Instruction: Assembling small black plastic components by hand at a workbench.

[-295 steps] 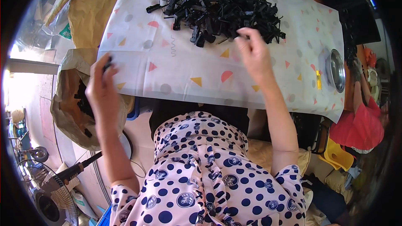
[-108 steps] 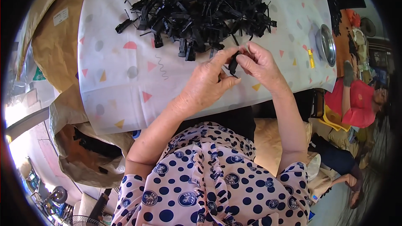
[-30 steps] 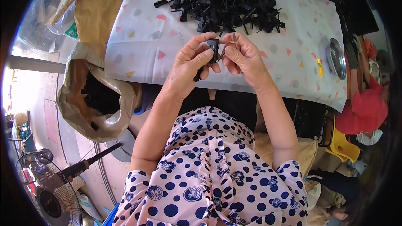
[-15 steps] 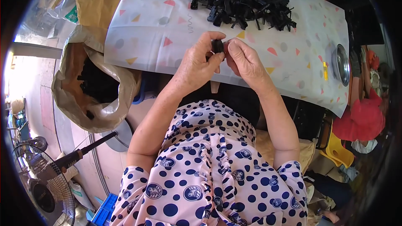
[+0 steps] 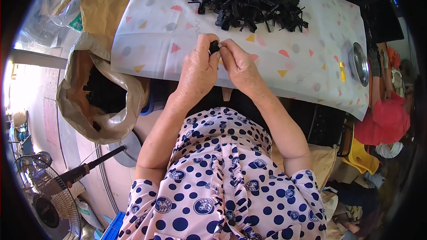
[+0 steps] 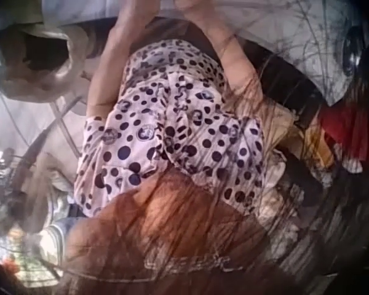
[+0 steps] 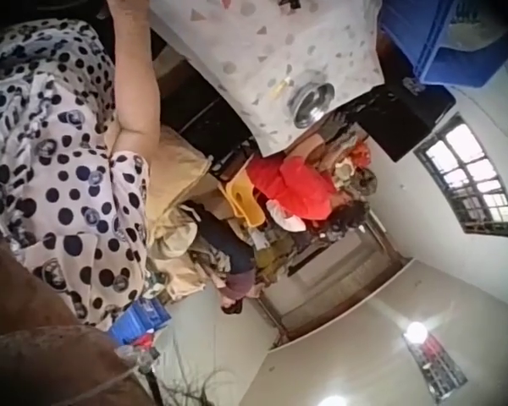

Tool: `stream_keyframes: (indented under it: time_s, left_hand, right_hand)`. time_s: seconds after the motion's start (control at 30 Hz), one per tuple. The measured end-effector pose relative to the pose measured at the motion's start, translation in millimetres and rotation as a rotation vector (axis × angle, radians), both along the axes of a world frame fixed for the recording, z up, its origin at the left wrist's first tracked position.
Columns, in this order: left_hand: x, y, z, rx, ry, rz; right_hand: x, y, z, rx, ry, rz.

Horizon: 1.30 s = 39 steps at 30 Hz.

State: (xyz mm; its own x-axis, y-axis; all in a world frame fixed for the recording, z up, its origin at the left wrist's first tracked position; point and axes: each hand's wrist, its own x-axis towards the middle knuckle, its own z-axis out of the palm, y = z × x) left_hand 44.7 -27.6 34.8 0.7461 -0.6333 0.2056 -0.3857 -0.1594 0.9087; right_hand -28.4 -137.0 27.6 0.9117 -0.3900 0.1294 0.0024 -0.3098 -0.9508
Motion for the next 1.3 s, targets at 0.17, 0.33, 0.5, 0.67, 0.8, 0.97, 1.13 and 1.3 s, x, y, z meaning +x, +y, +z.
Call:
stream_keyframes:
  time_s: [0.17, 0.33, 0.5, 0.67, 0.8, 0.97, 1.13, 1.3]
  left_hand:
    - [10, 50, 30, 0.114, -0.157, 0.173]
    - [65, 168, 36, 0.513, -0.485, 0.521]
    - [80, 223, 23, 0.873, -0.623, 0.509]
    - [72, 160, 31, 0.514, -0.575, 0.539]
    - [60, 73, 33, 0.218, -0.438, 0.314]
    - [53, -2, 38, -0.064, -0.030, 0.054]
    - [67, -48, 36, -0.144, 0.410, -0.066]
    - [55, -54, 41, 0.082, -0.183, -0.243]
  right_hand:
    - [9, -20, 11, 0.135, 0.050, 0.244]
    - [38, -102, 13, -0.419, -0.117, -0.166]
    - [70, -118, 28, -0.816, 0.040, -0.080]
    - [90, -132, 15, -1.011, -0.001, -0.065]
    - [84, -154, 24, -0.663, -0.084, -0.253]
    - [68, -152, 44, 0.026, -0.155, -0.289]
    - [47, -131, 48, -0.110, -0.148, -0.175]
    - [34, -115, 56, -0.102, 0.017, -0.057]
